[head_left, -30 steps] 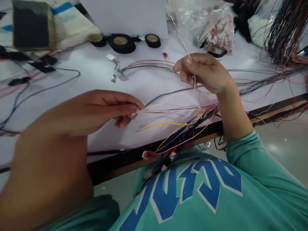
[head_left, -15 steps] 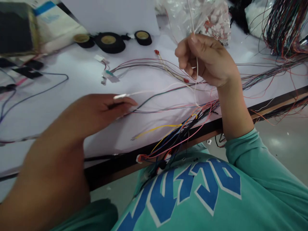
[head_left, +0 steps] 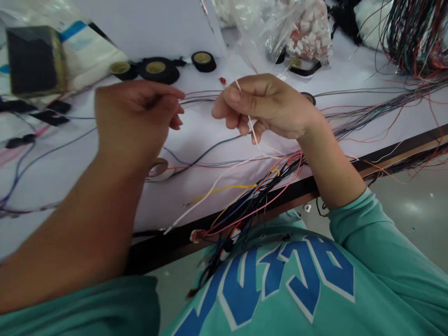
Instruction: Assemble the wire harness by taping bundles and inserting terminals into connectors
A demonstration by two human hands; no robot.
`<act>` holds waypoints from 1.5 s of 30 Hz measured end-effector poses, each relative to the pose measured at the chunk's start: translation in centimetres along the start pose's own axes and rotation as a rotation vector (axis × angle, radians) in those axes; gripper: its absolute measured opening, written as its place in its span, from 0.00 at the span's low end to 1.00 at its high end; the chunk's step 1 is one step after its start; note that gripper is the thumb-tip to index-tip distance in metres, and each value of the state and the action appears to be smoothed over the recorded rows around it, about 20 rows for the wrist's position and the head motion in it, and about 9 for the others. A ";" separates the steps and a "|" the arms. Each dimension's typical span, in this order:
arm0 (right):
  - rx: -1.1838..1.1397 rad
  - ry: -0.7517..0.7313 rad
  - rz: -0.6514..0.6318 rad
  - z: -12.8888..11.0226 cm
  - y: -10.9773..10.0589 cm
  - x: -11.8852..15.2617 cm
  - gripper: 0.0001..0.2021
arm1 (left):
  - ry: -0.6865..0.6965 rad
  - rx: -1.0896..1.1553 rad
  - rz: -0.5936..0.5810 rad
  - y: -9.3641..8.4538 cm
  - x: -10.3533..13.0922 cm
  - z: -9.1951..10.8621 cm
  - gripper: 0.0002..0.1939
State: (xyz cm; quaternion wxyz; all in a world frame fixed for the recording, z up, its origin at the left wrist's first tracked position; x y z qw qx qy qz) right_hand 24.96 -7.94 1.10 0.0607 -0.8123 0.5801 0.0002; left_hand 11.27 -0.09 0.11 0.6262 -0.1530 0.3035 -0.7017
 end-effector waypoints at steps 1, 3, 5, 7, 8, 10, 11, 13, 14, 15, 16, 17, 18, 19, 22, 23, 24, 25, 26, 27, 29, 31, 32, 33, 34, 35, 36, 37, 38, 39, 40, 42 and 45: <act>0.006 0.004 0.007 -0.1 0.0 0.0 0.14 | -0.011 -0.069 -0.014 0.2 -0.1 0.3 0.13; -0.001 -0.002 0.024 -0.3 -0.1 0.1 0.14 | -0.032 -0.297 -0.066 0.9 0.1 0.7 0.13; -0.021 -0.017 0.058 -0.7 -0.5 0.2 0.14 | 0.006 -0.521 -0.151 1.7 0.9 1.2 0.13; -0.042 -0.019 0.094 -0.7 -0.9 0.2 0.14 | 0.129 -0.623 -0.216 2.4 2.1 2.2 0.14; -0.058 -0.011 0.109 -0.6 -1.1 0.2 0.14 | 0.199 -0.620 -0.256 2.8 2.9 2.7 0.14; -0.096 0.008 0.140 -0.2 -1.4 0.0 0.14 | 0.264 -0.510 -0.384 3.9 4.5 3.4 0.18; -0.114 0.005 0.160 0.0 -1.5 -0.1 0.13 | 0.234 -0.403 -0.485 4.7 5.3 3.4 0.21; -0.146 -0.036 0.206 -0.1 -1.7 -0.2 0.14 | 0.099 -0.123 -0.695 6.8 6.8 3.1 0.24; -0.153 -0.062 0.215 -0.3 -1.6 -0.3 0.14 | 0.033 0.019 -0.761 7.9 7.4 3.1 0.24; -0.153 -0.082 0.217 -0.5 -1.5 -0.3 0.14 | -0.009 0.133 -0.793 8.8 7.8 3.2 0.23; -0.130 -0.091 0.212 -0.8 -1.3 -0.3 0.14 | -0.028 0.203 -0.814 9.7 8.1 3.2 0.20; -0.074 -0.096 0.202 -1.1 -1.2 -0.2 0.13 | -0.046 0.251 -0.829 10.5 8.4 3.2 0.17; 0.015 -0.104 0.198 -1.4 -1.3 0.1 0.12 | -0.066 0.288 -0.837 11.2 8.6 3.1 0.14; 0.135 -0.109 0.191 -1.7 -1.4 0.6 0.11 | -0.100 0.326 -0.843 11.7 8.7 2.9 0.12; 0.605 -0.089 0.148 -1.6 -2.1 3.2 0.06 | -0.271 0.467 -0.831 12.5 8.9 1.8 0.13; 0.763 -0.065 0.129 -1.1 -2.4 4.4 0.07 | -0.325 0.507 -0.822 12.5 8.9 1.4 0.13; 0.908 -0.034 0.092 -0.3 -2.6 5.7 0.07 | -0.368 0.540 -0.810 12.5 8.9 1.1 0.13; 1.006 0.010 0.032 0.9 -2.6 7.0 0.07 | -0.395 0.563 -0.800 12.4 8.9 0.9 0.13; 1.062 0.027 -0.030 2.0 -2.4 8.2 0.06 | -0.407 0.582 -0.787 12.4 8.9 0.7 0.14; 1.095 0.023 -0.072 2.9 -2.1 9.4 0.08 | -0.408 0.598 -0.775 12.3 8.8 0.6 0.15; 1.129 -0.041 -0.048 3.6 -1.7 11.3 0.11 | -0.400 0.616 -0.755 12.3 8.6 0.5 0.16; 1.152 -0.126 0.029 3.5 -1.3 12.7 0.12 | -0.394 0.614 -0.734 12.4 8.5 0.3 0.17; 1.166 -0.161 0.064 3.5 -1.1 13.2 0.13 | -0.392 0.610 -0.721 12.4 8.4 0.2 0.18; 1.178 -0.185 0.089 3.5 -0.9 13.5 0.14 | -0.390 0.604 -0.713 12.4 8.4 0.1 0.19; 1.188 -0.201 0.108 3.5 -0.8 13.8 0.15 | -0.386 0.599 -0.709 12.4 8.4 0.0 0.19; 1.194 -0.213 0.124 3.6 -0.8 14.0 0.16 | -0.378 0.594 -0.705 12.4 8.4 -0.1 0.20; 1.192 -0.221 0.139 3.7 -0.7 14.2 0.17 | -0.367 0.590 -0.703 12.3 8.4 -0.1 0.21; 1.184 -0.227 0.155 3.8 -0.8 14.3 0.17 | -0.354 0.584 -0.701 12.2 8.5 -0.1 0.21; 1.175 -0.226 0.173 3.8 -0.9 14.3 0.17 | -0.338 0.578 -0.699 12.1 8.5 0.0 0.22; 1.173 -0.218 0.195 3.9 -1.1 14.3 0.16 | -0.322 0.572 -0.695 12.0 8.5 0.1 0.22; 1.179 -0.201 0.221 3.9 -1.3 14.3 0.16 | -0.308 0.567 -0.688 11.8 8.6 0.2 0.22; 1.213 -0.136 0.265 4.1 -1.7 14.0 0.13 | -0.288 0.561 -0.674 11.5 8.6 0.5 0.21; 1.270 -0.016 0.269 4.6 -2.2 13.4 0.13 | -0.284 0.546 -0.646 10.8 8.7 0.8 0.19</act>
Point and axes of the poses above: each hand's wrist, its own x-axis away from the middle knuckle, its own y-axis out of the palm, z = x × y, the point moved 8 cm from there along -x, towards the middle knuckle, and after that the axes turned 6 degrees about -y, right-handed, at the moved point
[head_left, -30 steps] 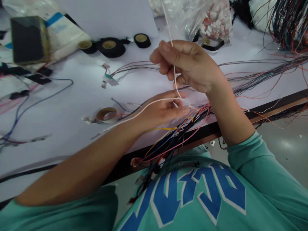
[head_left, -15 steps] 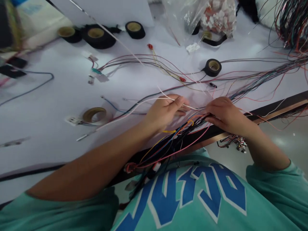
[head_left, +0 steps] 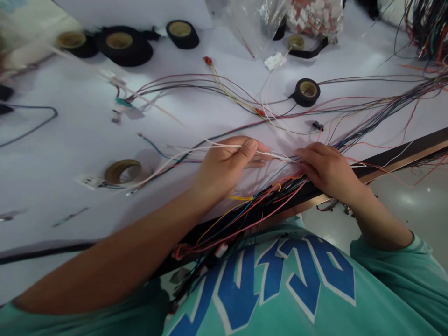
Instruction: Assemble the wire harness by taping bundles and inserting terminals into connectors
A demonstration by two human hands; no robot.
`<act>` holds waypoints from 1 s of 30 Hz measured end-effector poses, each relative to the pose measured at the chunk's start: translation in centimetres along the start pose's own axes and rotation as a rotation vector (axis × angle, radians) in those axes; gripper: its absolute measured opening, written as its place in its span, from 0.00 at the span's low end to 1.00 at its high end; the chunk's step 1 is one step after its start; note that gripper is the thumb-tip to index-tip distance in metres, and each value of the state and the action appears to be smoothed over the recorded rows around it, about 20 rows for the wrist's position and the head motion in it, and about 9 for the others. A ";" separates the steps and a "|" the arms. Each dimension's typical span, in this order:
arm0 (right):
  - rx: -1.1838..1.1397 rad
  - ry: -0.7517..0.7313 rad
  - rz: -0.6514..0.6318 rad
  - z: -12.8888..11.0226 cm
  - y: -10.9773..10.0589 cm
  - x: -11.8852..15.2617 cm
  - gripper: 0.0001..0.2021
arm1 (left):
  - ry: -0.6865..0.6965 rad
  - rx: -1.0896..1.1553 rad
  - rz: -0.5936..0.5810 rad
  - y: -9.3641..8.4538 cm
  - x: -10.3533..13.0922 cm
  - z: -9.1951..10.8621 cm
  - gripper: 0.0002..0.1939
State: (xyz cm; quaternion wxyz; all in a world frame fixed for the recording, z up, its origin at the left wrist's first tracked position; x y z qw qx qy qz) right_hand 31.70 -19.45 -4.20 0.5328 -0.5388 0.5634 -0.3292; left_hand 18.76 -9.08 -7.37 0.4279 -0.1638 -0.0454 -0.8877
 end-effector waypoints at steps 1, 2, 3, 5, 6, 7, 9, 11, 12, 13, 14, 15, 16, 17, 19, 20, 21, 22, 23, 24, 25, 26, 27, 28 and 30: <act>0.007 0.009 -0.029 0.0 0.3 -0.2 0.13 | 0.001 -0.007 0.009 -0.1 0.2 0.2 0.18; 0.004 0.011 -0.049 0.1 0.5 -0.3 0.12 | 0.003 -0.015 0.014 -0.2 0.3 0.3 0.18; -0.009 0.010 -0.054 0.1 0.6 -0.4 0.12 | 0.010 -0.022 0.015 -0.3 0.5 0.5 0.17; -0.052 0.014 -0.016 0.2 0.4 -0.4 0.11 | 0.025 -0.038 0.000 -0.3 0.7 0.9 0.16; -0.070 0.020 0.015 0.3 0.3 -0.3 0.11 | 0.028 -0.050 -0.012 -0.3 0.8 1.0 0.15; -0.080 0.022 0.044 0.4 0.1 -0.2 0.11 | 0.026 -0.066 -0.024 -0.2 0.9 1.1 0.14; -0.061 0.009 0.069 0.4 -0.1 0.0 0.12 | 0.011 -0.103 -0.028 -0.3 1.0 1.2 0.13; 0.003 -0.012 0.056 0.1 0.0 0.1 0.12 | -0.003 -0.131 -0.016 -0.3 1.1 1.3 0.13; 0.042 -0.016 0.047 0.1 0.0 0.1 0.12 | -0.006 -0.138 -0.011 -0.3 1.2 1.4 0.12; 0.078 -0.017 0.038 0.0 0.1 0.1 0.12 | -0.004 -0.144 -0.010 -0.3 1.2 1.5 0.12; 0.105 -0.015 0.032 0.0 0.1 0.0 0.12 | 0.002 -0.151 -0.012 -0.2 1.3 1.6 0.12; 0.121 -0.015 0.031 -0.1 0.1 0.0 0.12 | 0.008 -0.159 -0.019 -0.1 1.3 1.8 0.12; 0.126 -0.018 0.034 -0.1 0.1 -0.1 0.12 | 0.017 -0.170 -0.023 -0.1 1.4 1.9 0.12; 0.122 -0.025 0.045 -0.1 0.1 -0.1 0.12 | 0.020 -0.188 -0.031 -0.1 1.5 2.0 0.12; 0.095 -0.047 0.078 -0.2 0.0 -0.1 0.11 | 0.013 -0.247 -0.051 -0.2 1.6 1.8 0.13; 0.077 -0.055 0.098 -0.1 0.0 -0.1 0.11 | 0.008 -0.287 -0.064 -0.3 1.7 1.6 0.14; 0.058 -0.058 0.116 -0.1 0.0 0.0 0.10 | -0.002 -0.329 -0.081 -0.4 1.7 1.2 0.14; 0.039 -0.057 0.130 0.1 0.0 0.1 0.10 | -0.013 -0.368 -0.100 -0.5 1.8 0.8 0.15; 0.021 -0.054 0.140 0.2 0.0 0.2 0.10 | -0.028 -0.401 -0.118 -0.6 1.8 0.4 0.15; 0.004 -0.049 0.147 0.4 0.1 0.2 0.09 | -0.042 -0.421 -0.131 -0.7 1.9 0.0 0.16; -0.013 -0.045 0.154 0.5 0.1 0.3 0.09 | -0.061 -0.432 -0.141 -0.8 1.9 -0.5 0.16; -0.029 -0.043 0.160 0.6 0.2 0.4 0.09 | -0.077 -0.434 -0.150 -1.0 1.9 -0.8 0.17; -0.043 -0.043 0.167 0.6 0.2 0.4 0.09 | -0.087 -0.431 -0.156 -1.1 1.9 -1.1 0.18; -0.055 -0.047 0.177 0.6 0.1 0.4 0.09 | -0.089 -0.427 -0.156 -1.2 1.8 -1.2 0.18; -0.071 -0.065 0.201 0.5 0.0 0.4 0.08 | -0.083 -0.424 -0.154 -1.2 1.8 -1.2 0.18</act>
Point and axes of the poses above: each hand's wrist, its own x-axis away from the middle knuckle, its own y-axis out of the palm, z = x × y, the point moved 8 cm from there along -x, towards the middle knuckle, and after that the axes turned 6 degrees about -y, right-handed, at the moved point
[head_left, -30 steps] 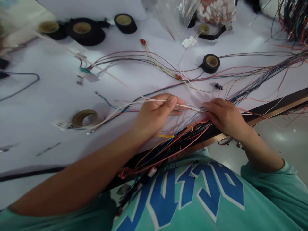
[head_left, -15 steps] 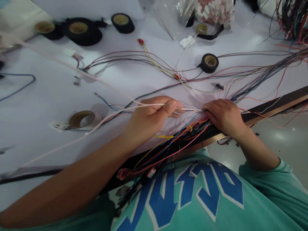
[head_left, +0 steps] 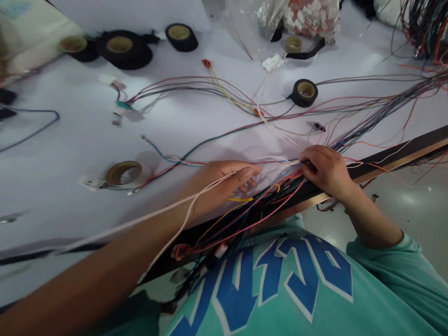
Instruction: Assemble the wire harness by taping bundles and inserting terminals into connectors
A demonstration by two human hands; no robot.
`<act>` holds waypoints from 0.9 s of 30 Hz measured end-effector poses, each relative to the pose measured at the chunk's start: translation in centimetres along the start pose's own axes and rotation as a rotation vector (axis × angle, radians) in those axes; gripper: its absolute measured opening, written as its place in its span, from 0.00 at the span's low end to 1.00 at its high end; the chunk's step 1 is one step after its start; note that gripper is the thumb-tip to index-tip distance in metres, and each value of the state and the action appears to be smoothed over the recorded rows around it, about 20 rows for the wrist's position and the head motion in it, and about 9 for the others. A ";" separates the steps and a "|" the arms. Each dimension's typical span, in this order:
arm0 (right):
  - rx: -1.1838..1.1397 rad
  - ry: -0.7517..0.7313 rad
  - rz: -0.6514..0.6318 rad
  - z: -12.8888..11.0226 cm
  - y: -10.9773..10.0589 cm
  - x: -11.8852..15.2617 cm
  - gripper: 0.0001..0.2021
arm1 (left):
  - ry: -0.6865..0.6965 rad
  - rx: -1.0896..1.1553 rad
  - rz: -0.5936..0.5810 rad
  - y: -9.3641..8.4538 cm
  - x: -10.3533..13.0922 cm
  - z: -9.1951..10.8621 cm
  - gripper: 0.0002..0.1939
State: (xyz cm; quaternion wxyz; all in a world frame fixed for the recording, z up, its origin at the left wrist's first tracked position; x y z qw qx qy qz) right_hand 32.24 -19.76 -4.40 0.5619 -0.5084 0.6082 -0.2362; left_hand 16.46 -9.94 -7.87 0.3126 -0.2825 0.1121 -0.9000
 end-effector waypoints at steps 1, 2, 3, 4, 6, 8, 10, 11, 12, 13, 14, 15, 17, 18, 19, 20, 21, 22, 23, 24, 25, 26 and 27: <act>-0.004 -0.013 0.014 -0.1 -0.1 0.0 0.08 | 0.000 -0.003 0.007 0.0 0.0 0.0 0.17; -0.005 -0.024 0.025 -0.2 -0.2 -0.1 0.08 | -0.001 -0.005 0.017 -0.1 0.0 0.1 0.16; -0.003 -0.030 0.030 -0.2 -0.2 -0.1 0.08 | 0.000 -0.007 0.027 -0.1 -0.1 0.2 0.16; 0.000 -0.031 0.028 -0.3 -0.3 -0.1 0.07 | 0.010 -0.010 0.037 -0.1 -0.1 0.4 0.16; 0.001 -0.025 0.010 -0.2 -0.2 -0.2 0.07 | 0.048 -0.016 0.058 -0.1 -0.3 1.0 0.15; -0.015 -0.023 -0.006 -0.1 -0.1 -0.2 0.07 | 0.098 -0.027 0.068 0.0 -0.6 1.7 0.14; -0.037 -0.034 -0.005 -0.1 -0.1 -0.2 0.07 | 0.128 -0.025 0.075 0.2 -0.9 2.3 0.14; -0.045 -0.038 -0.005 -0.1 -0.1 -0.2 0.07 | 0.128 -0.013 0.076 0.3 -1.1 2.4 0.15; -0.049 -0.040 -0.009 -0.1 -0.1 -0.2 0.08 | 0.118 0.012 0.075 0.4 -1.4 2.5 0.16; -0.049 -0.040 -0.015 -0.1 -0.1 -0.2 0.08 | 0.101 0.054 0.078 0.5 -1.6 2.5 0.16; -0.047 -0.037 -0.023 -0.1 0.0 -0.2 0.08 | 0.079 0.113 0.083 0.6 -1.8 2.5 0.16; -0.042 -0.034 -0.031 -0.1 0.1 -0.2 0.08 | 0.060 0.188 0.087 0.7 -2.0 2.5 0.16; -0.037 -0.030 -0.045 -0.1 0.2 -0.2 0.07 | 0.045 0.380 0.096 0.9 -2.3 2.7 0.12; -0.040 -0.033 -0.044 -0.1 0.1 -0.2 0.07 | 0.044 0.476 0.096 1.0 -2.4 2.8 0.10; -0.047 -0.039 -0.038 -0.2 0.1 -0.2 0.07 | 0.039 0.563 0.091 1.1 -2.5 3.0 0.09; -0.059 -0.048 -0.029 -0.2 0.0 -0.2 0.07 | 0.024 0.637 0.080 1.2 -2.6 3.1 0.07; -0.070 -0.059 -0.016 -0.3 -0.1 -0.2 0.06 | -0.003 0.699 0.065 1.5 -2.7 3.2 0.05; -0.079 -0.067 -0.007 -0.4 -0.2 -0.2 0.06 | -0.042 0.747 0.044 1.8 -2.7 3.2 0.03; -0.086 -0.070 0.001 -0.4 -0.2 -0.3 0.06 | -0.086 0.782 0.020 2.1 -2.7 3.2 0.03; -0.091 -0.069 0.004 -0.4 -0.2 -0.3 0.06 | -0.129 0.807 -0.002 2.4 -2.7 3.1 0.05; -0.097 -0.063 0.001 -0.4 -0.2 -0.3 0.06 | -0.161 0.819 -0.014 2.7 -2.7 3.0 0.07; -0.106 -0.058 -0.003 -0.3 -0.2 -0.3 0.06 | -0.170 0.816 -0.015 2.8 -2.6 3.1 0.08; -0.117 -0.056 -0.009 -0.3 -0.1 -0.3 0.06 | -0.155 0.800 -0.009 2.8 -2.5 3.2 0.09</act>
Point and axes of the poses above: each hand's wrist, its own x-axis away from the middle knuckle, its own y-axis out of the palm, z = x × y, the point moved 8 cm from there along -x, towards the middle knuckle, and after that the axes turned 6 degrees about -y, right-handed, at the moved point
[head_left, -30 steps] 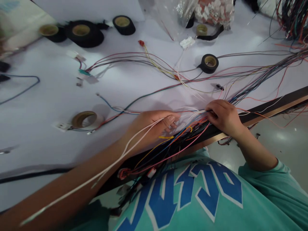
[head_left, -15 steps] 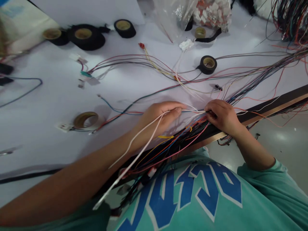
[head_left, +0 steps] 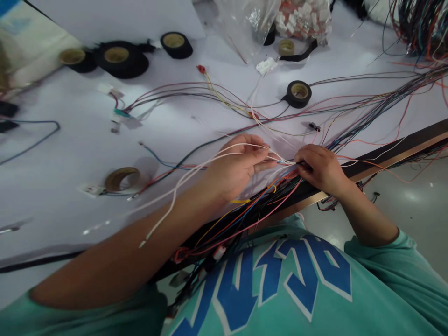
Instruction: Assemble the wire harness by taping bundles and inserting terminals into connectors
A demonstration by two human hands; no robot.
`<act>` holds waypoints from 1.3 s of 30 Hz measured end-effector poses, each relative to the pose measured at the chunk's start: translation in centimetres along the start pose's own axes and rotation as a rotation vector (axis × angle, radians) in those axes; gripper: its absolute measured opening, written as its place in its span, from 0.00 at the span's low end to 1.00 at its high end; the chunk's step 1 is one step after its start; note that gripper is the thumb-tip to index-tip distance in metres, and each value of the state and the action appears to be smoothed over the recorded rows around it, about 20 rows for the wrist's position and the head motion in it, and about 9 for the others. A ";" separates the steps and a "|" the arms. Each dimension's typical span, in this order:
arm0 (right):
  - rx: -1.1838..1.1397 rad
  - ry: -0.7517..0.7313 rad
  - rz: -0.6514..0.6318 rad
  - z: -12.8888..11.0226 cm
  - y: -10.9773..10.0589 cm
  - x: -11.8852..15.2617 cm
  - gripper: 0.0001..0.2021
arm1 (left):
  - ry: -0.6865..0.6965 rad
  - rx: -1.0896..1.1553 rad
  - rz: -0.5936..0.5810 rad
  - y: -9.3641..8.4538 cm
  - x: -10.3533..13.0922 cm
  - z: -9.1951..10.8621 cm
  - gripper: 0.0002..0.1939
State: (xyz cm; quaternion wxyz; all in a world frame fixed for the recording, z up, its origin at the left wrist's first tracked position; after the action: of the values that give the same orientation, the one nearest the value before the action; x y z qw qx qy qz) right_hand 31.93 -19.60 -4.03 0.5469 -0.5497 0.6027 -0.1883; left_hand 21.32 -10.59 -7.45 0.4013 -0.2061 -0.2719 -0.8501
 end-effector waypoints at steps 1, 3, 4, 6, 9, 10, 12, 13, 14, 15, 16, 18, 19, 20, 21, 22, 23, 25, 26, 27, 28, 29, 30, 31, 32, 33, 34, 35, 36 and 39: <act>-0.014 -0.001 -0.003 0.0 0.0 0.0 0.06 | 0.037 -0.024 -0.005 0.1 0.1 0.2 0.09; -0.043 -0.011 0.001 -0.1 0.0 -0.1 0.07 | 0.140 -0.079 -0.029 0.3 0.3 0.8 0.08; -0.058 -0.020 0.011 -0.1 -0.2 -0.1 0.07 | 0.199 -0.102 -0.043 0.4 0.4 1.1 0.08; -0.104 -0.036 0.032 -0.2 -0.5 -0.2 0.08 | 0.299 -0.155 -0.048 0.4 0.5 1.6 0.07; -0.227 -0.032 0.011 -0.2 -0.6 -0.7 0.11 | 0.390 -0.272 -0.009 0.3 0.6 1.9 0.06; -0.271 -0.019 -0.008 -0.2 -0.6 -0.9 0.11 | 0.406 -0.309 0.003 0.3 0.5 2.0 0.06; -0.334 0.012 -0.048 -0.1 -0.3 -1.3 0.09 | 0.428 -0.356 0.001 0.4 0.4 2.0 0.05; -0.352 0.028 -0.063 0.0 -0.2 -1.5 0.09 | 0.438 -0.363 -0.010 0.4 0.4 2.0 0.04; -0.366 0.042 -0.071 0.0 -0.1 -1.7 0.08 | 0.446 -0.360 -0.026 0.5 0.4 2.1 0.03; -0.380 0.058 -0.071 0.1 0.1 -1.9 0.08 | 0.453 -0.350 -0.045 0.5 0.4 2.0 0.03; -0.397 0.077 -0.065 0.2 0.2 -2.0 0.08 | 0.461 -0.332 -0.064 0.5 0.5 2.0 0.06; -0.436 0.139 -0.037 0.6 0.4 -2.0 0.08 | 0.462 -0.275 -0.107 0.4 0.6 1.8 0.17; -0.453 0.177 -0.022 0.9 0.4 -2.0 0.08 | 0.458 -0.241 -0.124 0.3 0.7 1.6 0.23; -0.467 0.214 -0.010 1.2 0.5 -1.9 0.08 | 0.452 -0.212 -0.135 0.2 0.7 1.4 0.28; -0.477 0.242 -0.004 1.4 0.6 -1.8 0.08 | 0.443 -0.195 -0.142 0.2 0.7 1.1 0.32; -0.484 0.258 -0.004 1.5 0.7 -1.7 0.08 | 0.433 -0.197 -0.147 0.3 0.6 0.8 0.35; -0.488 0.260 -0.010 1.5 0.7 -1.7 0.08 | 0.427 -0.212 -0.146 0.5 0.5 0.6 0.37; -0.491 0.240 -0.036 1.3 0.9 -1.7 0.08 | 0.426 -0.266 -0.116 1.1 0.2 0.5 0.38; -0.493 0.232 -0.046 1.3 1.0 -1.7 0.08 | 0.426 -0.300 -0.091 1.3 0.0 0.5 0.37; -0.499 0.236 -0.053 1.4 1.1 -1.7 0.08 | 0.428 -0.332 -0.060 1.5 -0.2 0.6 0.35; -0.512 0.255 -0.057 1.6 1.2 -1.7 0.08 | 0.429 -0.362 -0.035 1.7 -0.3 0.7 0.33; -0.532 0.286 -0.058 1.8 1.3 -1.6 0.09 | 0.428 -0.386 -0.020 1.9 -0.5 0.7 0.31; -0.557 0.329 -0.056 2.1 1.4 -1.5 0.09 | 0.426 -0.404 -0.018 2.0 -0.5 0.8 0.30; -0.586 0.374 -0.054 2.4 1.5 -1.4 0.09 | 0.426 -0.407 -0.023 2.1 -0.6 0.8 0.30; -0.617 0.417 -0.052 2.7 1.6 -1.4 0.09 | 0.424 -0.400 -0.032 2.1 -0.6 0.7 0.30; -0.647 0.453 -0.046 2.9 1.6 -1.3 0.09 | 0.418 -0.387 -0.041 2.1 -0.6 0.6 0.31; -0.678 0.485 -0.041 3.0 1.6 -1.2 0.09 | 0.411 -0.368 -0.042 2.0 -0.6 0.5 0.31; -0.708 0.513 -0.032 3.2 1.6 -1.2 0.09 | 0.400 -0.342 -0.036 1.9 -0.5 0.5 0.32; -0.739 0.541 -0.024 3.3 1.7 -1.1 0.08 | 0.386 -0.306 -0.027 1.7 -0.5 0.4 0.32; -0.812 0.642 -0.003 4.0 2.0 -0.8 0.06 | 0.308 -0.104 -0.017 1.1 -0.3 0.3 0.32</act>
State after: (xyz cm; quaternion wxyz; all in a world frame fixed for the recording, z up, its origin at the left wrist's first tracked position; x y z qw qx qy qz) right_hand 34.34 -16.73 -6.66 0.0767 -0.6332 0.7637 -0.0991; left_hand 22.45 -10.85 -7.11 0.4198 -0.0918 -0.1644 -0.8879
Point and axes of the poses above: each hand's wrist, its own x-axis away from the middle knuckle, its own y-axis out of the palm, z = x × y, the point moved 8 cm from there along -x, towards the middle knuckle, and after that the axes turned 6 degrees about -y, right-handed, at the moved point
